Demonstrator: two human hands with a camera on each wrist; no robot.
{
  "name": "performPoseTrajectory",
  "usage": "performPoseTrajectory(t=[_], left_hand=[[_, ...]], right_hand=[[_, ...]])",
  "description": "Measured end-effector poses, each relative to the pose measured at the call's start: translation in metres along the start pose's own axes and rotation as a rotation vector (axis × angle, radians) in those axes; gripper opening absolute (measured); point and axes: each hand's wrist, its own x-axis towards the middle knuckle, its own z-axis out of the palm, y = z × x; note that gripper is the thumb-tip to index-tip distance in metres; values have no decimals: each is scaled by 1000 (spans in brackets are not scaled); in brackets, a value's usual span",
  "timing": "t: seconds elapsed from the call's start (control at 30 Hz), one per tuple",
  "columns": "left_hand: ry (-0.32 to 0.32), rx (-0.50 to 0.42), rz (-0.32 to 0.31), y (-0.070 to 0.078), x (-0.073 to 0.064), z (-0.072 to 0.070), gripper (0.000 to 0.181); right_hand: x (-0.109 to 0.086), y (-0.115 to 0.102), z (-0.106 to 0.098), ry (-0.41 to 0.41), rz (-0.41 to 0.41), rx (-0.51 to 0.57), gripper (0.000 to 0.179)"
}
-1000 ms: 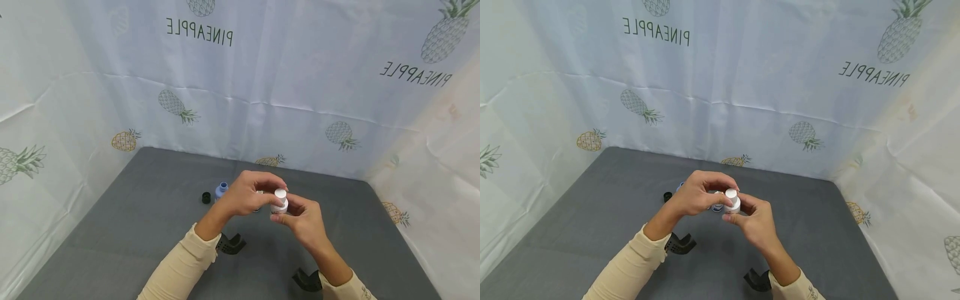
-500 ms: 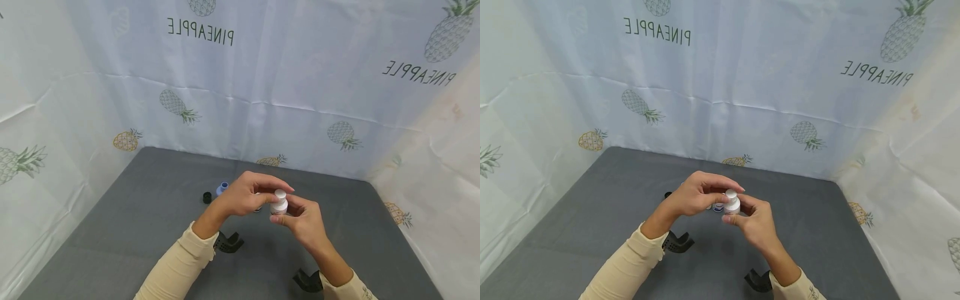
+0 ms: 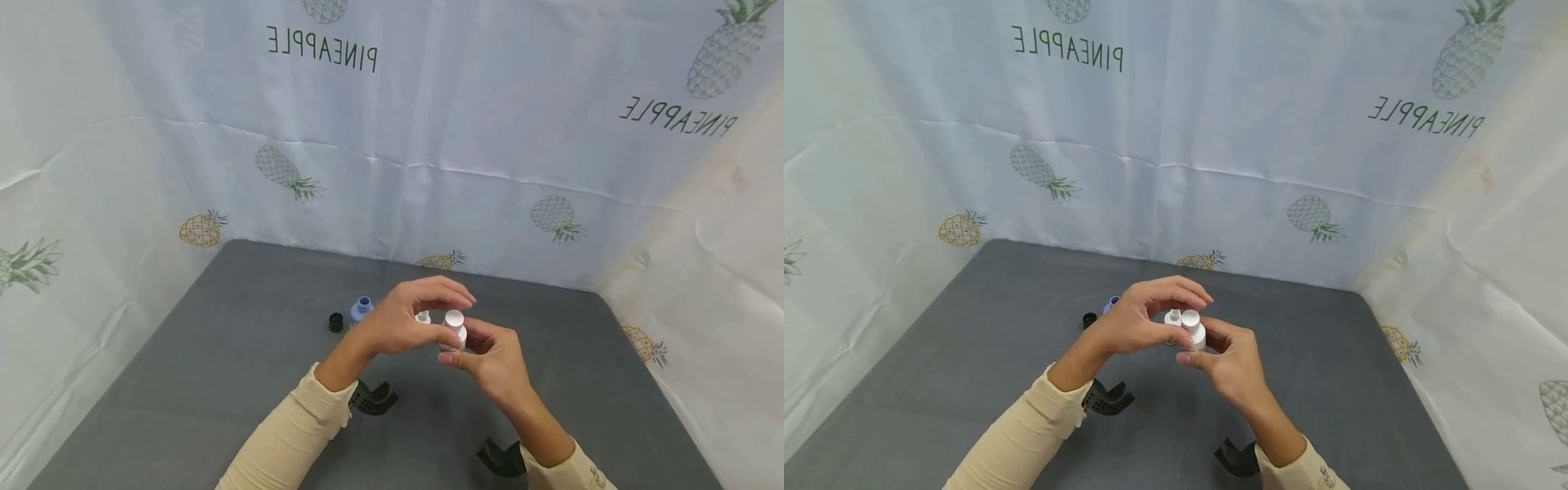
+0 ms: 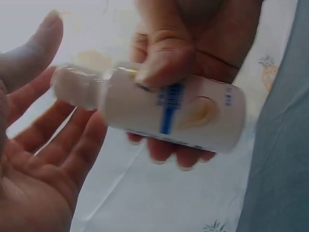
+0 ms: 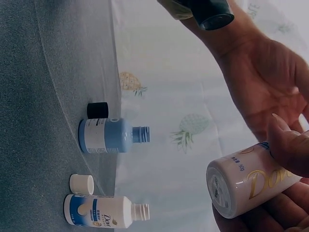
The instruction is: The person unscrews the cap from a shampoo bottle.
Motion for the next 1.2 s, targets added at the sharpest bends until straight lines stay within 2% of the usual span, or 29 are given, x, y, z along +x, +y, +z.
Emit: performPoseTrajectory(t=[0.13, 0.27, 0.5, 0.63, 0.73, 0.9, 1.03, 1.1, 1.2], left_hand=[[-79, -32, -17, 3, -1, -3, 33], [-98, 19, -30, 5, 0, -4, 27], [26, -16, -44, 2, 1, 3, 20], [60, -12, -16, -2, 1, 7, 27], [34, -28, -21, -2, 0, 8, 34], [-61, -94, -31, 2, -2, 3, 33], [-125, -63, -29, 4, -1, -1, 30], [-128, -34, -29, 4, -1, -1, 28], [-88, 7, -33, 3, 0, 0, 25]], right_hand=[[-1, 0, 0, -3, 1, -13, 49], [-2, 1, -1, 0, -4, -25, 46], [-4, 3, -2, 5, -39, -4, 42], [-6, 4, -2, 6, -48, 3, 44], [-6, 4, -2, 5, -39, 8, 44], [-7, 4, -2, 2, -25, 11, 46], [-7, 4, -2, 0, -20, 10, 47], [-7, 4, -2, 0, -19, 12, 47], [-7, 4, -2, -2, -26, 12, 44]])
